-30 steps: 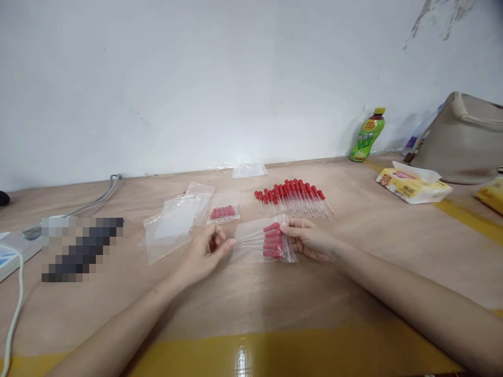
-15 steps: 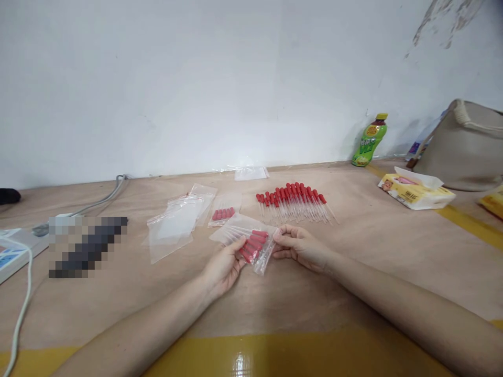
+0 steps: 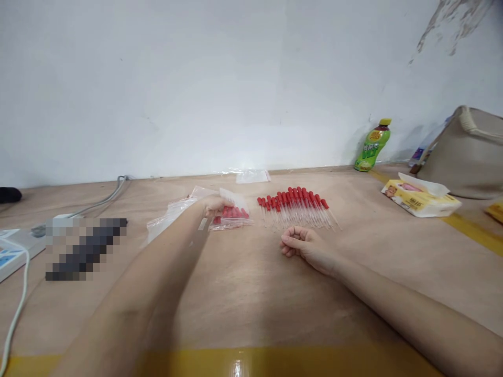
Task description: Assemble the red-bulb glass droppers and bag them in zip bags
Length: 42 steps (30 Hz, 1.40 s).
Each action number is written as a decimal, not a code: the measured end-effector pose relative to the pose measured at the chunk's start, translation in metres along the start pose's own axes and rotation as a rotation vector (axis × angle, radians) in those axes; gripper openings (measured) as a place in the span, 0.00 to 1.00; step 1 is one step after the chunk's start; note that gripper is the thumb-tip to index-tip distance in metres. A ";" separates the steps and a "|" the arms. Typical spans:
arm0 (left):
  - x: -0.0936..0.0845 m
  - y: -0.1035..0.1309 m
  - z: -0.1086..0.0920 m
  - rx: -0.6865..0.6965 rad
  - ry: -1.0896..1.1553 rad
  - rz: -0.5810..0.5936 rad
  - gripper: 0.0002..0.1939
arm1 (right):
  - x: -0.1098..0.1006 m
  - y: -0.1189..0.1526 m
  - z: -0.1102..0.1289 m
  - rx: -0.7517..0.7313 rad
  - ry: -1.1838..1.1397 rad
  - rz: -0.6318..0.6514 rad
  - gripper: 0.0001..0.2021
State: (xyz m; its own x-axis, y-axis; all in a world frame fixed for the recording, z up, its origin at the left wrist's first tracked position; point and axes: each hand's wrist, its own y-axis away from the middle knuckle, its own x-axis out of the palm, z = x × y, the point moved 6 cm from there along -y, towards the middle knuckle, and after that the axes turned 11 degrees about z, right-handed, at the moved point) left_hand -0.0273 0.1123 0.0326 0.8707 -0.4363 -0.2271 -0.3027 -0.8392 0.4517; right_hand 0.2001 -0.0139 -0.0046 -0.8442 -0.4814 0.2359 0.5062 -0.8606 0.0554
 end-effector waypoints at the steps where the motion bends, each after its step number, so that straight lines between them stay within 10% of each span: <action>1: 0.000 -0.004 -0.002 -0.010 -0.042 -0.017 0.07 | 0.000 0.000 0.000 0.002 -0.002 -0.002 0.15; 9: -0.022 0.030 -0.008 0.041 -0.503 -0.432 0.19 | 0.002 0.001 0.002 0.007 0.008 0.020 0.15; 13: -0.028 0.084 0.015 0.140 -0.981 -0.730 0.27 | 0.001 0.000 0.002 0.003 0.029 0.027 0.15; 17: -0.042 0.107 0.067 -0.143 -1.199 -0.814 0.36 | 0.001 -0.001 0.000 -0.004 0.085 0.035 0.14; 22: -0.061 0.104 0.101 -0.316 -1.144 -0.757 0.36 | 0.000 -0.001 -0.001 -0.007 0.112 0.043 0.13; 33: -0.067 0.123 0.077 -0.076 -1.088 -0.664 0.26 | -0.001 -0.002 -0.001 0.006 0.170 0.055 0.12; 36: -0.044 0.146 0.049 0.117 -1.092 -0.521 0.27 | -0.008 -0.007 0.010 -0.011 0.391 -0.010 0.10; 42: 0.071 0.164 0.021 0.551 -1.225 0.329 0.23 | -0.011 -0.029 0.062 -0.227 1.264 -0.357 0.07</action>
State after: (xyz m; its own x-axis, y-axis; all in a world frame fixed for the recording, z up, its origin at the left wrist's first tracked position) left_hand -0.0228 -0.0628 0.0724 -0.0759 -0.4006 -0.9131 -0.7882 -0.5368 0.3011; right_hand 0.2058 0.0264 0.0513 -0.5680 0.0592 -0.8209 0.2881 -0.9200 -0.2657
